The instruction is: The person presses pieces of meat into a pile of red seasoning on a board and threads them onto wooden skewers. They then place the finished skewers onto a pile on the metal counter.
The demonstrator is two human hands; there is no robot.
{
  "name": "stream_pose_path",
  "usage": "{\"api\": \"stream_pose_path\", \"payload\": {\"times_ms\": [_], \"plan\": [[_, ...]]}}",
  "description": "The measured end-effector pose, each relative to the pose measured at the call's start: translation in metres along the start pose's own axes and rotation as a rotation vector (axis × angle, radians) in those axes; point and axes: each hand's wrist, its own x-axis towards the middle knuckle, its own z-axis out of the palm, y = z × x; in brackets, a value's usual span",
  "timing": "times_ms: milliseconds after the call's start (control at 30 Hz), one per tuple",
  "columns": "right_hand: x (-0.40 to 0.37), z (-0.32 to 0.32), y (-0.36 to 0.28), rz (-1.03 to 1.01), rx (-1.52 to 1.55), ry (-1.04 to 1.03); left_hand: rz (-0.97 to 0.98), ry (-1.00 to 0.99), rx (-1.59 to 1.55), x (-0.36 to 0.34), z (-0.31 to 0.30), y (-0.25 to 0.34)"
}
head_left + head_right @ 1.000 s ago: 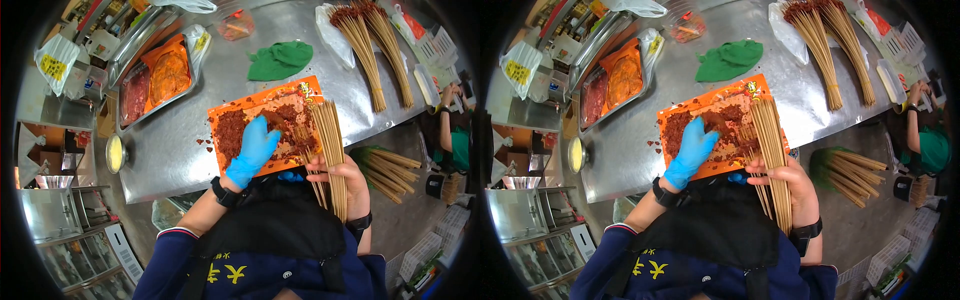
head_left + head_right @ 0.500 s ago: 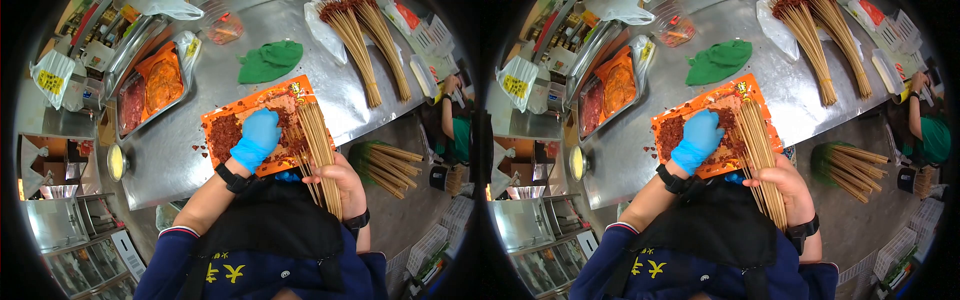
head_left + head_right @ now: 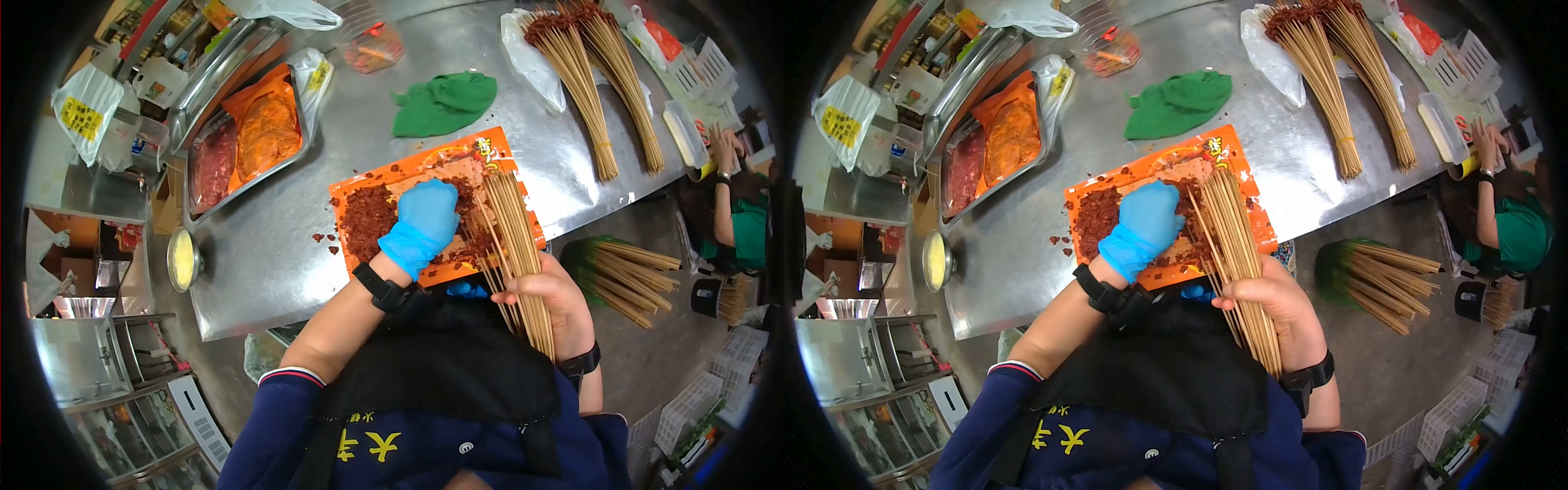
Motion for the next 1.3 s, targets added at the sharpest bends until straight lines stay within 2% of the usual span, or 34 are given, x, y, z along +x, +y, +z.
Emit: {"api": "stream_pose_path", "payload": {"times_ms": [100, 167, 200, 267, 400, 533, 733, 800, 1033, 1133, 1200, 1233, 1300], "plan": [[-0.001, 0.000, 0.004, 0.010, 0.009, 0.070, -0.078, -0.071, -0.052, 0.000, -0.007, -0.006], [0.002, -0.001, 0.005, 0.027, -0.001, 0.049, -0.421, -0.186, -0.591, -0.002, -0.004, -0.018], [0.004, -0.001, 0.007, 0.044, -0.012, 0.027, -0.421, -0.186, -0.588, -0.006, -0.010, -0.021], [0.008, -0.002, 0.011, 0.052, -0.032, 0.024, -0.374, -0.010, -1.732, -0.019, -0.025, -0.024], [0.011, 0.008, 0.008, 0.054, -0.048, -0.009, -0.391, -0.040, -2.030, -0.035, -0.025, -0.031], [0.010, 0.012, 0.008, 0.055, -0.056, -0.023, -0.402, -0.088, -1.975, -0.039, -0.018, -0.037], [0.009, 0.013, 0.010, 0.063, -0.068, -0.020, -0.467, 0.025, -1.983, -0.045, -0.019, -0.032], [0.010, 0.012, 0.012, 0.040, -0.051, -0.021, -0.328, 0.022, -1.947, -0.043, -0.030, -0.025], [0.009, 0.014, 0.013, 0.068, -0.046, -0.015, -0.354, 0.001, -1.909, -0.043, -0.030, -0.026], [0.009, 0.013, 0.014, 0.074, -0.024, -0.021, -0.327, 0.013, -2.015, -0.045, -0.029, -0.021], [0.009, 0.014, 0.013, 0.064, -0.018, -0.037, -0.455, -0.041, -2.064, -0.046, -0.021, -0.022], [0.009, 0.014, 0.013, 0.063, -0.017, -0.035, -0.455, -0.043, -2.064, -0.048, -0.017, -0.023], [0.008, 0.014, 0.012, 0.046, -0.028, -0.034, -0.614, -0.013, -2.190, -0.051, -0.011, -0.023]]}}
